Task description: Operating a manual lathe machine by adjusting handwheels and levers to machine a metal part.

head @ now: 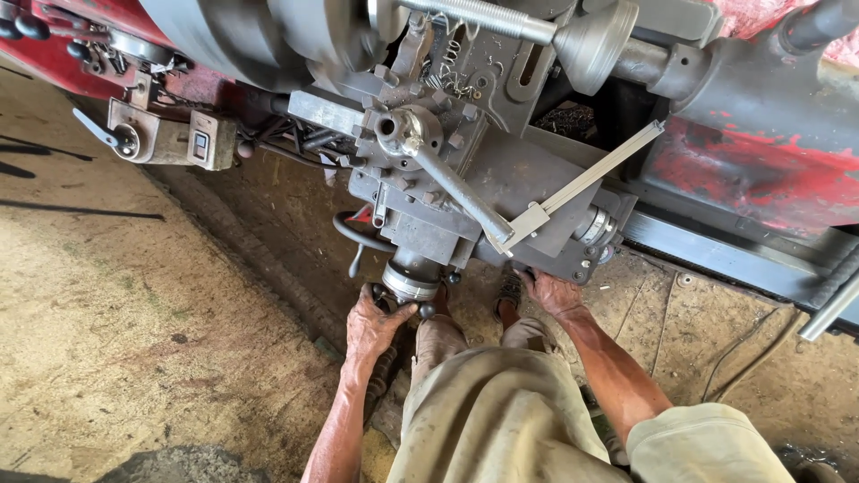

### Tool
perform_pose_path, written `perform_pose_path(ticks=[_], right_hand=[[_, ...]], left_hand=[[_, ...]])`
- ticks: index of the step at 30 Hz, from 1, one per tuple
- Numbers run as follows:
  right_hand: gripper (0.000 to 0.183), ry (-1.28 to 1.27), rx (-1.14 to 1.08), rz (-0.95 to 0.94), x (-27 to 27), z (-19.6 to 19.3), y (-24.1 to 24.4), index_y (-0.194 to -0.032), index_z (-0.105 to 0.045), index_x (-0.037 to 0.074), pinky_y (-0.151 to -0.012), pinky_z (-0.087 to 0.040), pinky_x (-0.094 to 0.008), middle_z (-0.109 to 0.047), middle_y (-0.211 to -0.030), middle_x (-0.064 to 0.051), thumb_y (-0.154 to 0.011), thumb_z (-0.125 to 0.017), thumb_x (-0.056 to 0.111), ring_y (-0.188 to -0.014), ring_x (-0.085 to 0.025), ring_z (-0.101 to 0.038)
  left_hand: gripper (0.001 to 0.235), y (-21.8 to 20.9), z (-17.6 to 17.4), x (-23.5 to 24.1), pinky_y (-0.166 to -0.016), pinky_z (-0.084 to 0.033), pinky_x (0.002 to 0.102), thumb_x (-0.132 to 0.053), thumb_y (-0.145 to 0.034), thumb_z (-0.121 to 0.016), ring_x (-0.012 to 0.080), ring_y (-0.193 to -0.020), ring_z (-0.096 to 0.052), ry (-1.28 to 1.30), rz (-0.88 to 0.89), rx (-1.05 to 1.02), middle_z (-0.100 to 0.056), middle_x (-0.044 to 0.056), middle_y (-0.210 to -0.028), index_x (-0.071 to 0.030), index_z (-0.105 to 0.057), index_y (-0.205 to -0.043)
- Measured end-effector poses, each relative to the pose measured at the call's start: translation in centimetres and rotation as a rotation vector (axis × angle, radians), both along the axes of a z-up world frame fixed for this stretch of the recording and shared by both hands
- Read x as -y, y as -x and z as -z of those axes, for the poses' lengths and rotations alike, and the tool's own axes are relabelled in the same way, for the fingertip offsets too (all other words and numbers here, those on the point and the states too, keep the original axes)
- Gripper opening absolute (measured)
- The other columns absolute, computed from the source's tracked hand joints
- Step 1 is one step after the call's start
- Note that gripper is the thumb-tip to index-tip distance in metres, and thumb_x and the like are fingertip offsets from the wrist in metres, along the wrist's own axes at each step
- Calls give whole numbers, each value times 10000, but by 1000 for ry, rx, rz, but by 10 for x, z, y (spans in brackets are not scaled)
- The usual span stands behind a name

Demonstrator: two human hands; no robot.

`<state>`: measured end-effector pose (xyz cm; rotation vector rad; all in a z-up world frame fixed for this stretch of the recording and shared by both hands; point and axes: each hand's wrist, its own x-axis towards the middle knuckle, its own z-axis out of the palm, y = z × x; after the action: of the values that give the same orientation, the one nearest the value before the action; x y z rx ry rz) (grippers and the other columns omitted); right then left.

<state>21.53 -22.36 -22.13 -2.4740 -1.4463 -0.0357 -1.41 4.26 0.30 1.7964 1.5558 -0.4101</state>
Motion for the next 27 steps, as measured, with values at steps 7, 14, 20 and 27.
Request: perform_pose_path(ticks=[7,14,20,27], right_hand=[[391,23,-21,35,-10,-7,-1,-809,-773,218,-674,-602,-360,-713,-632,-24,-934,-590,540,-636,-250,-722],[439,7,-32,72,-21,-15,-7,-716,-729,211,-486,-525,-322,-661,-547,-37,-936,-571,556,-523,-266,-672],[403,62,48,52,-16,16,-1,-696,-717,262,-458,-508,-291,-603,-495,6,-910,-577,573,-485,-224,-653],[404,165,15,78,4,58,13,-652,-689,297,-419,-469,-264,-540,-444,27,-918,-560,573,-397,-194,-568]], left_hand=[[831,1,1,-4,-962,-558,564,-678,-621,-864,445,-1082,-690,2,16,-4,-737,223,-1088,-103,-572,-1145],[759,19,0,-22,-945,-562,563,-541,-648,-880,438,-1105,-680,115,91,83,-733,216,-1095,-101,-574,-1186],[461,30,16,-30,-939,-536,594,-310,-856,-687,462,-1090,-668,160,130,126,-721,257,-1035,-27,-584,-1204],[336,47,50,-35,-810,-571,543,-320,-958,-561,405,-872,-723,75,185,171,-721,195,-775,-43,-613,-1139]])
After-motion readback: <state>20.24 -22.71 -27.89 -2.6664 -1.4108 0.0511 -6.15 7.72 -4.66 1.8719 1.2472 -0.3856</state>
